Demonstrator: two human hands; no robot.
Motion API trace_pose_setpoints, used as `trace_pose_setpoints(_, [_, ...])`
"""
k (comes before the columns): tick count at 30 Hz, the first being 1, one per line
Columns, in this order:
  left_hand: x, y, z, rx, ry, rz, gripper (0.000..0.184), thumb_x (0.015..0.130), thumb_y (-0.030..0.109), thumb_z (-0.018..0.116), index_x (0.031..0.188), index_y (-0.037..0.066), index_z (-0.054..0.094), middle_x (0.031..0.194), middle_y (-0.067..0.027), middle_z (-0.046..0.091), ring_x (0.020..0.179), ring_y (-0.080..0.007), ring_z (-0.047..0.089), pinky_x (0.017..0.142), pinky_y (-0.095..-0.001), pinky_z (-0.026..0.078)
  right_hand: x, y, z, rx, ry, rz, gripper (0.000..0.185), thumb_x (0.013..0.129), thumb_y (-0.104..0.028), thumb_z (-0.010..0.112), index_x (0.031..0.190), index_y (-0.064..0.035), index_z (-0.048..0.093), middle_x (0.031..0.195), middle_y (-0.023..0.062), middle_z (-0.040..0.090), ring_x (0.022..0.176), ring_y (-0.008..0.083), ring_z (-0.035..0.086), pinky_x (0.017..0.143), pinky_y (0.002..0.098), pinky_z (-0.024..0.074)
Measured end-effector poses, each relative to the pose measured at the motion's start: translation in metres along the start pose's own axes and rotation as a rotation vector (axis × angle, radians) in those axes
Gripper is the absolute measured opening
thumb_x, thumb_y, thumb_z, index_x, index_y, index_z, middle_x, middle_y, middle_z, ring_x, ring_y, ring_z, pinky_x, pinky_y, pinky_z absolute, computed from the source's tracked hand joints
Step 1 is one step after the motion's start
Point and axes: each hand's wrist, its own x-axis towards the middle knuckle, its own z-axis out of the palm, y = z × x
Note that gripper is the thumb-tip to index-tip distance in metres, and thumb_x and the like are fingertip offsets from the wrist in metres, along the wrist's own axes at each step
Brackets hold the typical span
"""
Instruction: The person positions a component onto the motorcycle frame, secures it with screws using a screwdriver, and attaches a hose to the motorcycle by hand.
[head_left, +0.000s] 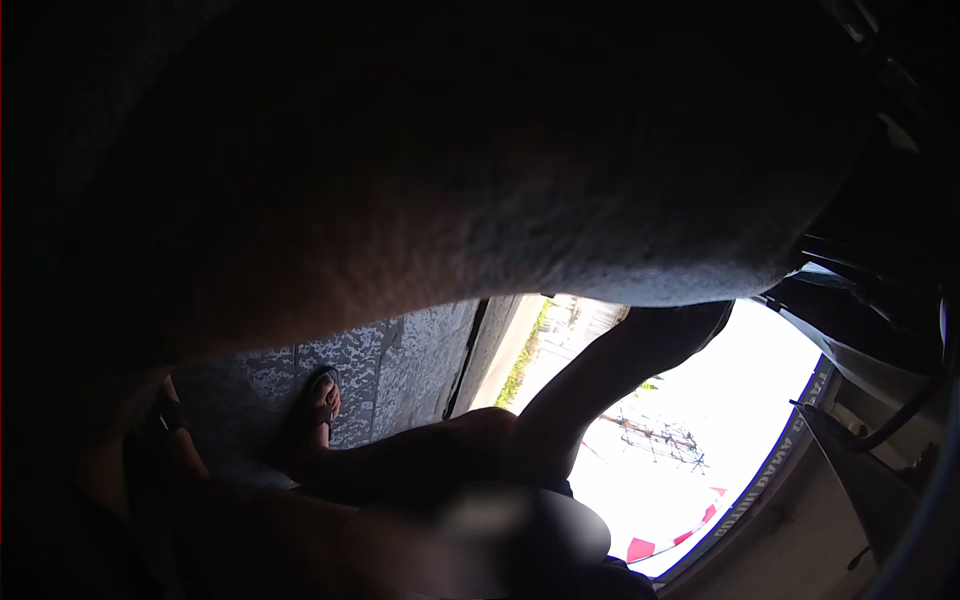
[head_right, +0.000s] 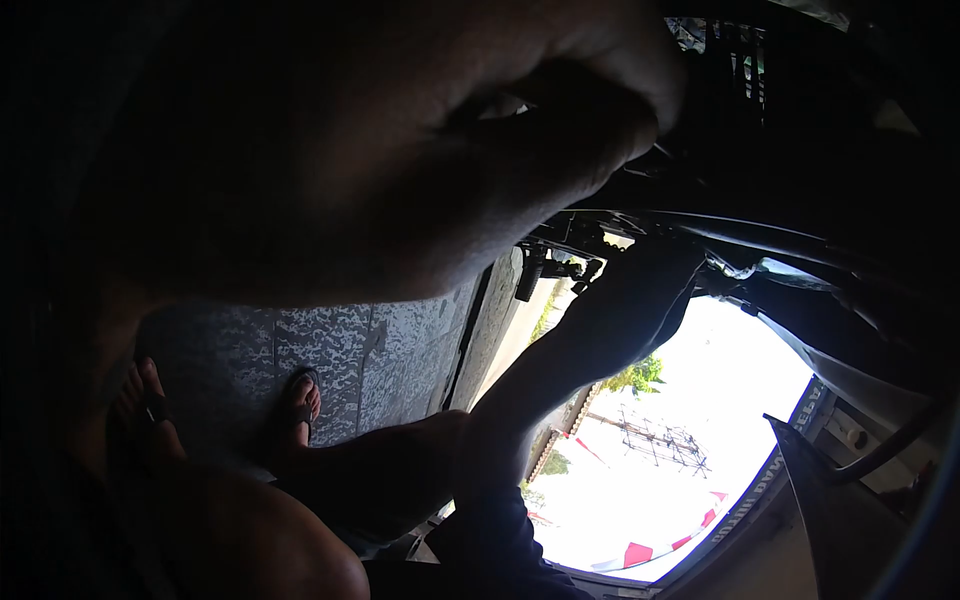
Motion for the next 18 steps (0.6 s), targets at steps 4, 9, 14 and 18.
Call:
trace_pose_setpoints(4, [0.0026, 0.0025, -0.0010, 0.023, -0.010, 0.012, 0.020, 0.091, 0.015, 0.055, 0.098, 0.001, 0.067, 0.068, -0.0105, 0.067, 0.057, -0.0129, 0.062, 0.052, -0.0278, 0.045, -0.0002, -0.0021, 0.0022, 0.048, 0.014, 0.041, 0.027, 0.092, -0.015, 0.058, 0.111, 0.0040, 0.059, 0.094, 0.0122, 0.065, 0.085, 0.0183, 0.064, 0.070, 0.0285, 0.0533])
trace_pose_setpoints(9, [0.0072, 0.0056, -0.0029, 0.059, -0.020, 0.026, 0.021, 0.091, 0.016, 0.055, 0.098, 0.001, 0.067, 0.068, -0.0106, 0.067, 0.058, -0.0137, 0.063, 0.054, -0.0286, 0.045, 0.0005, -0.0042, 0.0056, 0.094, 0.036, 0.085, 0.027, 0.092, -0.015, 0.058, 0.112, 0.0039, 0.059, 0.094, 0.0122, 0.065, 0.085, 0.0182, 0.064, 0.070, 0.0285, 0.0533])
trace_pose_setpoints(14, [0.0098, 0.0070, -0.0026, 0.081, -0.029, 0.033, 0.022, 0.091, 0.018, 0.054, 0.097, 0.002, 0.067, 0.069, -0.0107, 0.067, 0.059, -0.0144, 0.063, 0.056, -0.0295, 0.046, -0.0021, -0.0041, 0.0086, 0.108, 0.051, 0.124, 0.028, 0.092, -0.015, 0.058, 0.112, 0.0038, 0.059, 0.095, 0.0121, 0.065, 0.085, 0.0181, 0.064, 0.070, 0.0285, 0.0534])
trace_pose_setpoints(18, [0.0105, 0.0074, -0.0019, 0.084, -0.025, 0.034, 0.022, 0.092, 0.019, 0.054, 0.097, 0.002, 0.067, 0.069, -0.0108, 0.067, 0.059, -0.0150, 0.063, 0.057, -0.0302, 0.046, -0.0038, 0.0010, 0.0089, -0.120, 0.033, 0.036, 0.032, 0.092, -0.013, 0.057, 0.120, 0.0034, 0.056, 0.105, 0.0142, 0.065, 0.092, 0.0204, 0.065, 0.072, 0.0291, 0.0545])
